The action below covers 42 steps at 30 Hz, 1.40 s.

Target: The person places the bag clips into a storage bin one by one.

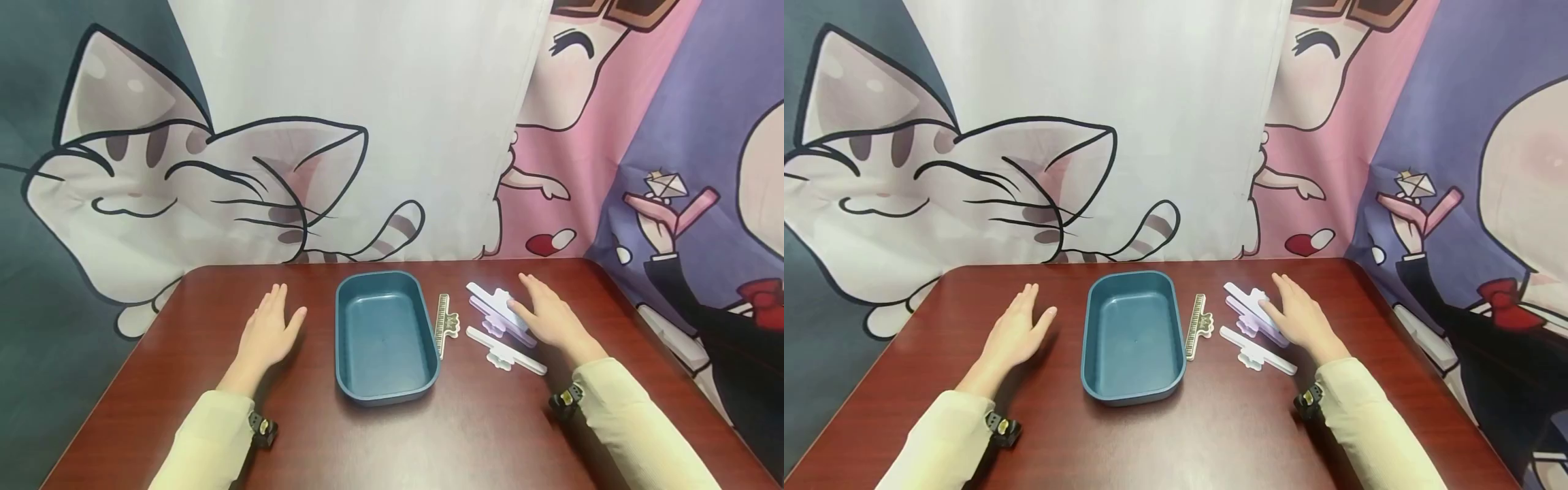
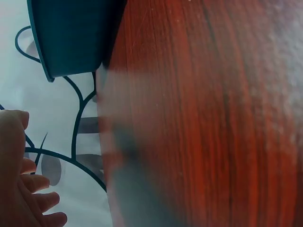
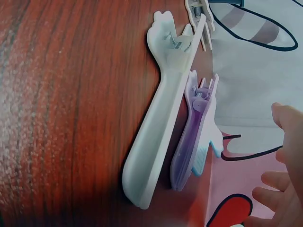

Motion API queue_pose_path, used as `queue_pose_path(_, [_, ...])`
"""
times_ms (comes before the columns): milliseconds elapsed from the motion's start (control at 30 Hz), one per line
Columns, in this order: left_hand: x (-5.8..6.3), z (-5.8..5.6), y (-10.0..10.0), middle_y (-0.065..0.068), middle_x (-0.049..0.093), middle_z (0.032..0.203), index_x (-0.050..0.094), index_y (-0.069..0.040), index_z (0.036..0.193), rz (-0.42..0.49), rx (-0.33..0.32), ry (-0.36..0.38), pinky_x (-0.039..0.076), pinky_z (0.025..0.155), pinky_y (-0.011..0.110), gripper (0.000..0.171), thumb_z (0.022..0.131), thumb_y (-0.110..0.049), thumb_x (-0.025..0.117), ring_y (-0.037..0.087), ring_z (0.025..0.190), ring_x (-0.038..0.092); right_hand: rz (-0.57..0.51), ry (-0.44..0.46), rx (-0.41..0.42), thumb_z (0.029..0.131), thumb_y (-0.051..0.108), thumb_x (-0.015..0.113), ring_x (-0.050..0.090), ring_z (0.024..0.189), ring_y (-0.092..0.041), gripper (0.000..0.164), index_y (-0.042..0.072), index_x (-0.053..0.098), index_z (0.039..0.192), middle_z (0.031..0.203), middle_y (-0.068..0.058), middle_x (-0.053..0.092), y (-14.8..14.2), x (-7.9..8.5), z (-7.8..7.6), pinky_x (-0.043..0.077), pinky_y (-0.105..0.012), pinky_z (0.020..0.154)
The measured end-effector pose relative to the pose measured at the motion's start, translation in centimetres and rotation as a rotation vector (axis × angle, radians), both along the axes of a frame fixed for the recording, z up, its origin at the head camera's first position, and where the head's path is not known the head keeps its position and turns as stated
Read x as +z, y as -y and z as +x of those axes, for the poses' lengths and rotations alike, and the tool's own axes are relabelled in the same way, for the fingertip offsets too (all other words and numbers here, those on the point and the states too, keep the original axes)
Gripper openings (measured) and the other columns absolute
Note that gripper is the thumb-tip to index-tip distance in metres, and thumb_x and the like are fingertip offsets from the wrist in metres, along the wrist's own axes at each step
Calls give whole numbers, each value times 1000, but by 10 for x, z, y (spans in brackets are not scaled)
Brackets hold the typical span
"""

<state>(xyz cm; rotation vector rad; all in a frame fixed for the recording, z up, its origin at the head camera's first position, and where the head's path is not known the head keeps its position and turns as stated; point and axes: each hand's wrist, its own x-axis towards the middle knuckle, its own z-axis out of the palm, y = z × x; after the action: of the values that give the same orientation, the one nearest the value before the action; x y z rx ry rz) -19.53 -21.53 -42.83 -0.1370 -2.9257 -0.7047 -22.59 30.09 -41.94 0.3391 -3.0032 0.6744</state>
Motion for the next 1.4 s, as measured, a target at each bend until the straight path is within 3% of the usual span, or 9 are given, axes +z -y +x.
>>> queue_pose_path(467, [-2,7,-11,32,28,159,25,12,155,34,-5,15,27,117,64,72,107,-36,49,50,146,28,-84,41,-33,102,34,62,30,141,-55,77,-9,27,156,153,-37,33,0,-5,1,25,-70,114])
queue_pose_path(900, [0,4,-22,33,34,156,26,7,157,79,-6,29,31,114,66,72,106,-39,47,49,142,35,-77,47,-42,102,34,62,31,141,-55,75,-9,30,154,152,-37,35,0,-7,-2,25,-70,114])
queue_pose_path(1400, [-2,7,-30,32,38,154,29,4,158,123,-5,71,34,111,68,71,106,-42,48,50,140,39,-87,-9,-7,102,28,62,39,137,-54,65,-12,40,148,146,-37,44,5,-9,-3,30,-67,113])
